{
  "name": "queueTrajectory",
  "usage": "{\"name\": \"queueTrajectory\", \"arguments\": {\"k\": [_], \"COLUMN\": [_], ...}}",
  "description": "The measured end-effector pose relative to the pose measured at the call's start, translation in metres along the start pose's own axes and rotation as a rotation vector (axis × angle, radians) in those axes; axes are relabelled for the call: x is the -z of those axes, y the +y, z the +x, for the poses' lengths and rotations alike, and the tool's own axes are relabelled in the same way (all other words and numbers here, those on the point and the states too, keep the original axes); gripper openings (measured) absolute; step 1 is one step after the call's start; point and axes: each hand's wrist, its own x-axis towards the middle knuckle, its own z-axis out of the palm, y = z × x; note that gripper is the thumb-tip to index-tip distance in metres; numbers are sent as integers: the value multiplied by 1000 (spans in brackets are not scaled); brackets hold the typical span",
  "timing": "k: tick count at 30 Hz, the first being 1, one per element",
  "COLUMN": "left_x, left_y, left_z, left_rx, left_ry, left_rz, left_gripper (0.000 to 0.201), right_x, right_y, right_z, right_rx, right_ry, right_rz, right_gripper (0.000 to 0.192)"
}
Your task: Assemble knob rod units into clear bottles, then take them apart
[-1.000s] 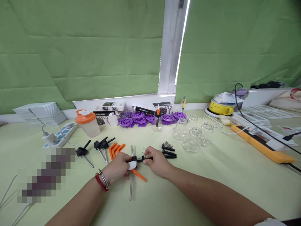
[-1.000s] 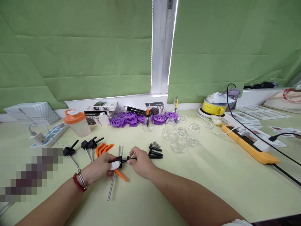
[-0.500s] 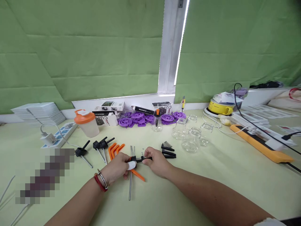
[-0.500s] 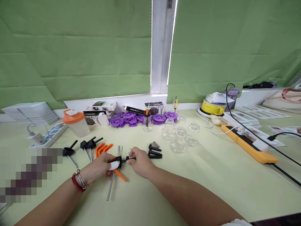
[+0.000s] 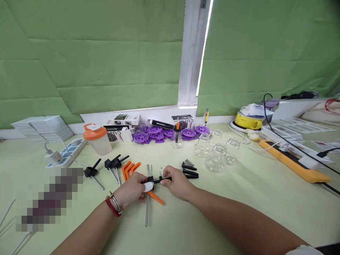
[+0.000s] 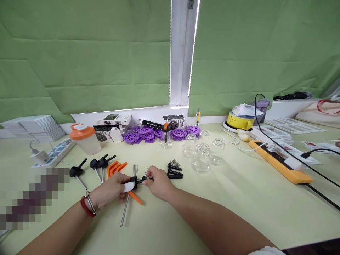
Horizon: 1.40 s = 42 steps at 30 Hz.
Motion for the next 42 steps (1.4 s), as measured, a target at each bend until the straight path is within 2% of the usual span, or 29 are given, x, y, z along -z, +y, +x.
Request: {"name": "queueTrajectory", "arguments": {"k": [11,19,28,36,42], "left_x": [-4,-15,-11,-4,5], "left_y": [7,6,7,7,8], "left_z": [-6,-9,-10,-11,-19], "left_rx": [10,-39,17,46,38], "left_ry": [7,183,202,87,-133], "left_rz": [-39,261,323,243,182], "left_gripper": [25,25,30,25,26], "right_x": [3,-2,-1,2,14], "right_y": [-5,0,1,-8,-7], "right_z": [-2,0,0,-5,-30], "right_rx": [-42,-14,-18,-15,6], "right_ry": [-10,-11,-18,5,-75], "right_rz": [-27,6,-74,-94,-150], "right_gripper": [19,15,13,16,7]}}
